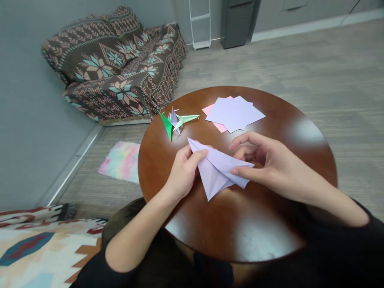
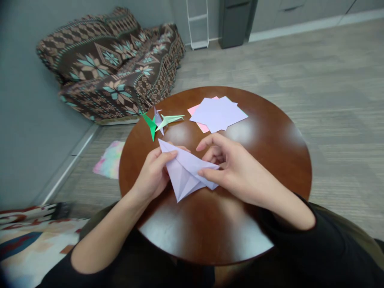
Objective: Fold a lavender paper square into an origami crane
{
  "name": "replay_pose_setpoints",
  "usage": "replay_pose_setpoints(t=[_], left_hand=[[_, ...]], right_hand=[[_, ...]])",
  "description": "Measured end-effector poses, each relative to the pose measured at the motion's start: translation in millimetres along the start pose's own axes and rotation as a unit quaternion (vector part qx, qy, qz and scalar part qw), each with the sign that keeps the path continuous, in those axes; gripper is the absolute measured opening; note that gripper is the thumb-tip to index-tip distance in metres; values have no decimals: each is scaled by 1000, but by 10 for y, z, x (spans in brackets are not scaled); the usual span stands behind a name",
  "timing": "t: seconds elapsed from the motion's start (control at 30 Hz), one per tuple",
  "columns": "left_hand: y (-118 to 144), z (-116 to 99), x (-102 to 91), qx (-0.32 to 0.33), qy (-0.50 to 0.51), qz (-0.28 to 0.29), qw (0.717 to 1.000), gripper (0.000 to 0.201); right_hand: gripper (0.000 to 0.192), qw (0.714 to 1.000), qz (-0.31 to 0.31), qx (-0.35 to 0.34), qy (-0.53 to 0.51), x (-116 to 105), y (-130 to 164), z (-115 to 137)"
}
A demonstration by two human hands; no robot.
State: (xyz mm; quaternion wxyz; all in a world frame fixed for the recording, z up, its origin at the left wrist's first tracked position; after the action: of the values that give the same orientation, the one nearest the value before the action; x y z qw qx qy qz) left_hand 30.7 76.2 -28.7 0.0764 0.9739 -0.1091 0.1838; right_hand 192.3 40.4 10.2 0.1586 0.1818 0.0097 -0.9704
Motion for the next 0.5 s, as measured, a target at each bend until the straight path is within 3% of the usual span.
replay_pose_setpoints(t=[0.13, 0.27, 0.4, 0.5], left_hand=[[38, 39, 105, -35, 97, 33, 994, 30], [43, 61, 113, -44, 91, 54, 993, 55], [53, 50, 126, -48, 88, 66, 993, 54], [64, 9, 108, -39, 72, 44, 996, 44]], right_hand=[[24, 999, -33, -12, -28, -79, -9, 3], [19, 998, -55, -10, -33, -127, -8, -5], [11, 993, -114, -18, 9, -249, 11, 34], [8, 988, -147, -27, 25, -338, 26, 60]])
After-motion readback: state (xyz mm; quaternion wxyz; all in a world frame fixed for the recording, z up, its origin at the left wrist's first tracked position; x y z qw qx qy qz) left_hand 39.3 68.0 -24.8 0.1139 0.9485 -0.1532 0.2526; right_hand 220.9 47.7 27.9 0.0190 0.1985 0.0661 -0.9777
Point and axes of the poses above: each hand's wrist, its own y-axis away from the middle knuckle, its own x-axis out of the palm, z = x × y, the point moved 9 cm from there along -y, towards the middle knuckle, and after that the axes turned 10 degrees about y, right-handed, at the moved point
